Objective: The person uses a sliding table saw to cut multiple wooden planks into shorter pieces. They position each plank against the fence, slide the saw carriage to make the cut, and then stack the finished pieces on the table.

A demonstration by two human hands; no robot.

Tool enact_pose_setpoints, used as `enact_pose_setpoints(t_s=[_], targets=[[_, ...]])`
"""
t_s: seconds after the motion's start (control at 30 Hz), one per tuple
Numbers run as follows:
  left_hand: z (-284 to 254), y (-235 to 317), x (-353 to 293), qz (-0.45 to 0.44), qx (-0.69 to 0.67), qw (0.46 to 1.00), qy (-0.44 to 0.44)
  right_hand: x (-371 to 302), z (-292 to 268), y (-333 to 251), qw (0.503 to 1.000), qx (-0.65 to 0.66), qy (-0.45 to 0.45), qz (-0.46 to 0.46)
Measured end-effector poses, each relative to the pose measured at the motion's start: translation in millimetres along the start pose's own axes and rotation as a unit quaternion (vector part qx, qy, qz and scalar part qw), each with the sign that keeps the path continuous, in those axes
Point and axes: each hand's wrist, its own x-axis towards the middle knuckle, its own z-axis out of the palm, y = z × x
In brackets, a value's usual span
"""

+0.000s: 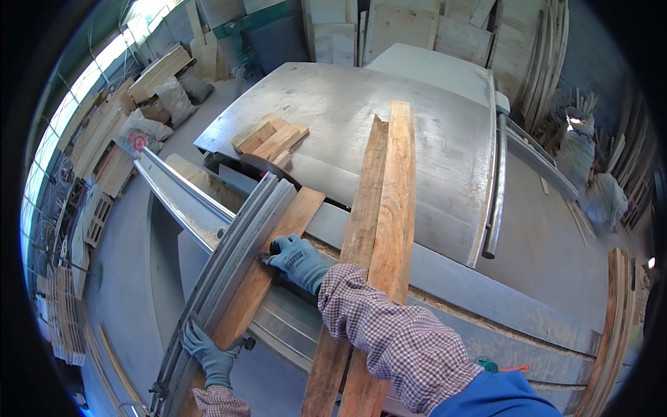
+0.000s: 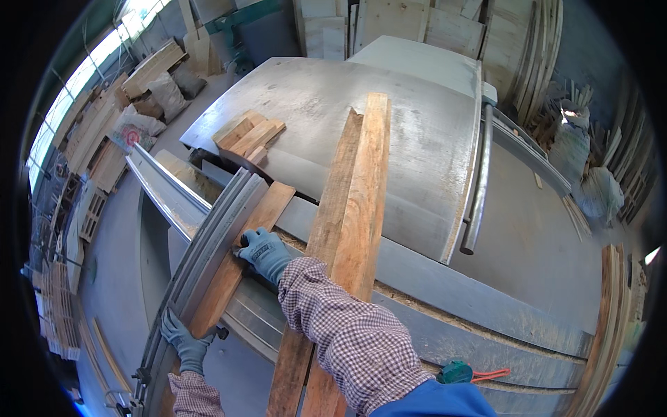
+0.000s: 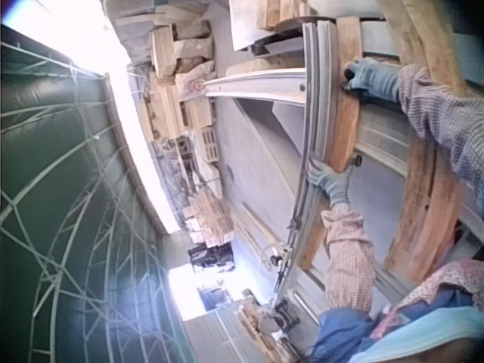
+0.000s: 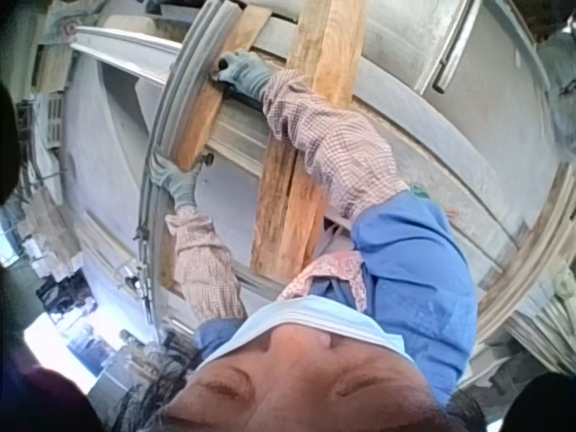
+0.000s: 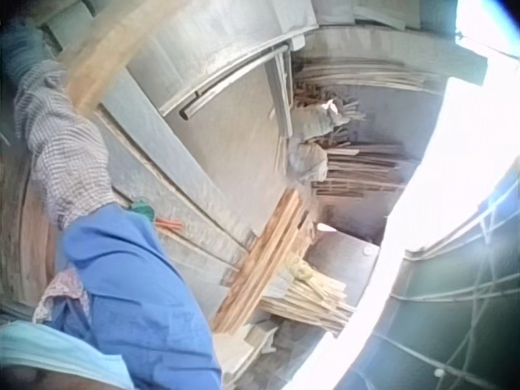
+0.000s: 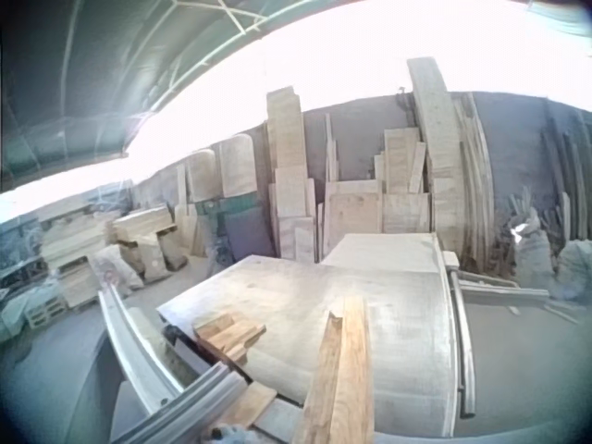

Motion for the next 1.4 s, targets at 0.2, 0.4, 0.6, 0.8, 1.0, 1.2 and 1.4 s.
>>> enact_pose_setpoints(t_s=[0.2, 0.4, 0.6, 0.8, 1.0, 1.2, 1.4], targets=[[-12, 11, 8, -0.026, -0.021, 0.999, 0.006, 6, 5, 1, 1.0, -0.004, 0.021, -0.002], [-5, 6, 13, -0.039, -0.022, 0.999, 0.02, 10, 3, -4, 0.999, 0.002, 0.042, -0.004], [-19, 12, 19, -0.03, -0.054, 0.998, 0.006, 11, -3, -7, 1.0, -0.024, 0.018, -0.001], [-11, 5, 18, -0.042, -0.047, 0.998, 0.008, 12, -1, -10, 1.0, -0.028, 0.011, 0.005], [-11, 7, 20, -0.042, -0.014, 0.999, 0.003, 12, 1, -10, 0.999, -0.052, -0.011, 0.006], [-15, 11, 25, -0.043, -0.014, 0.999, -0.005, 14, 5, -11, 0.999, -0.034, 0.006, 0.018], [8, -7, 21, -0.026, 0.004, 0.999, 0.037, 16, 7, -12, 1.0, -0.02, 0.007, 0.004]])
